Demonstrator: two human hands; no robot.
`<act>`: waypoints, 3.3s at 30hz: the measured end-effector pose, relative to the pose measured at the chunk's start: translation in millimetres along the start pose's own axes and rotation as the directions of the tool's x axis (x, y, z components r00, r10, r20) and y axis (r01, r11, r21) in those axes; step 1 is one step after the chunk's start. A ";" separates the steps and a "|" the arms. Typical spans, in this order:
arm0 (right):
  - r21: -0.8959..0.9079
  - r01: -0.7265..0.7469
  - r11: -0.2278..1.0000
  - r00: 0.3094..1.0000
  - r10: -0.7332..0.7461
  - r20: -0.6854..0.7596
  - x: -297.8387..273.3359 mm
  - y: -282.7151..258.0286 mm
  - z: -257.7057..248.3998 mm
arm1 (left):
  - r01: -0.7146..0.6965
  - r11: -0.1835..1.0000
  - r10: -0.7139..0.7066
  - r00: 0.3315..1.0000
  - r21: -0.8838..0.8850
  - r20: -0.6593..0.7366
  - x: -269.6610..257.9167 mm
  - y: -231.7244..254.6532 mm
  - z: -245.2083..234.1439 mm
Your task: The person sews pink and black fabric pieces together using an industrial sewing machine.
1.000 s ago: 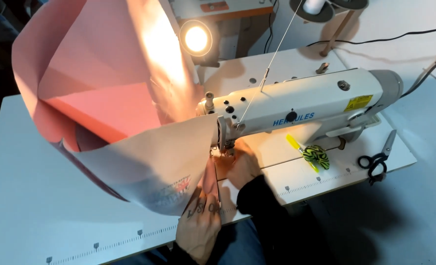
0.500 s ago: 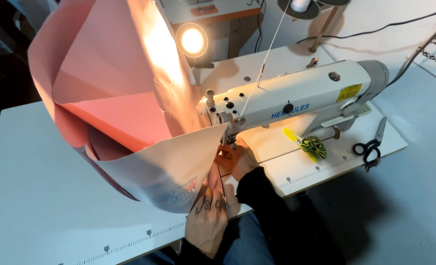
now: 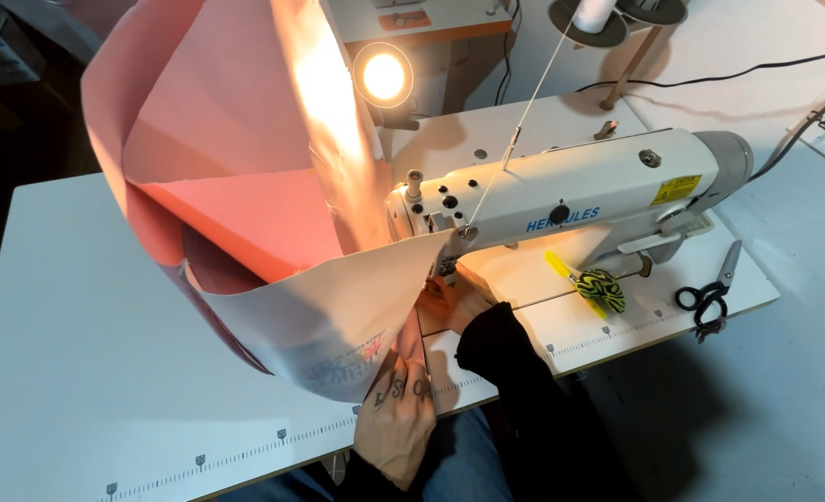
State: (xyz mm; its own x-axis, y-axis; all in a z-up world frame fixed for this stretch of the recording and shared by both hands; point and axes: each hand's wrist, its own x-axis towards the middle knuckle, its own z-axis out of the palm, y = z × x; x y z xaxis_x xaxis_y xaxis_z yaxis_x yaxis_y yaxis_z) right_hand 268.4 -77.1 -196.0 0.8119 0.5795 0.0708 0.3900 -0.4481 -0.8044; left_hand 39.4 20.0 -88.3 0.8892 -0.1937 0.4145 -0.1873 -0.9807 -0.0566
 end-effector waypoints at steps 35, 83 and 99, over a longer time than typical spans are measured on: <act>-0.693 -0.192 0.694 0.866 -0.213 -0.453 -6.6 -72.1 51.6 | -0.030 0.997 0.054 0.942 0.078 -0.330 -18.7 -16.0 15.5; -0.702 -0.416 0.578 0.902 0.168 -0.397 -143.3 -24.2 -167.4 | -0.100 0.990 0.115 0.979 0.095 -0.171 -8.1 -6.0 -13.3; -0.235 0.402 0.885 0.807 -0.464 -0.366 -157.1 -96.6 -24.1 | -0.060 0.996 0.056 0.996 -0.059 -0.073 8.3 -38.8 -17.0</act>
State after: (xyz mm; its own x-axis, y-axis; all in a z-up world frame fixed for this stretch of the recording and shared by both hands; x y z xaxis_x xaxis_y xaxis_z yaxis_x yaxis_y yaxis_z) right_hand 113.7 -141.3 -115.2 0.6331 0.4262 0.6461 0.7737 -0.3231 -0.5450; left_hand 47.0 56.9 -67.3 0.8446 -0.2455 0.4757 -0.2645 -0.9640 -0.0280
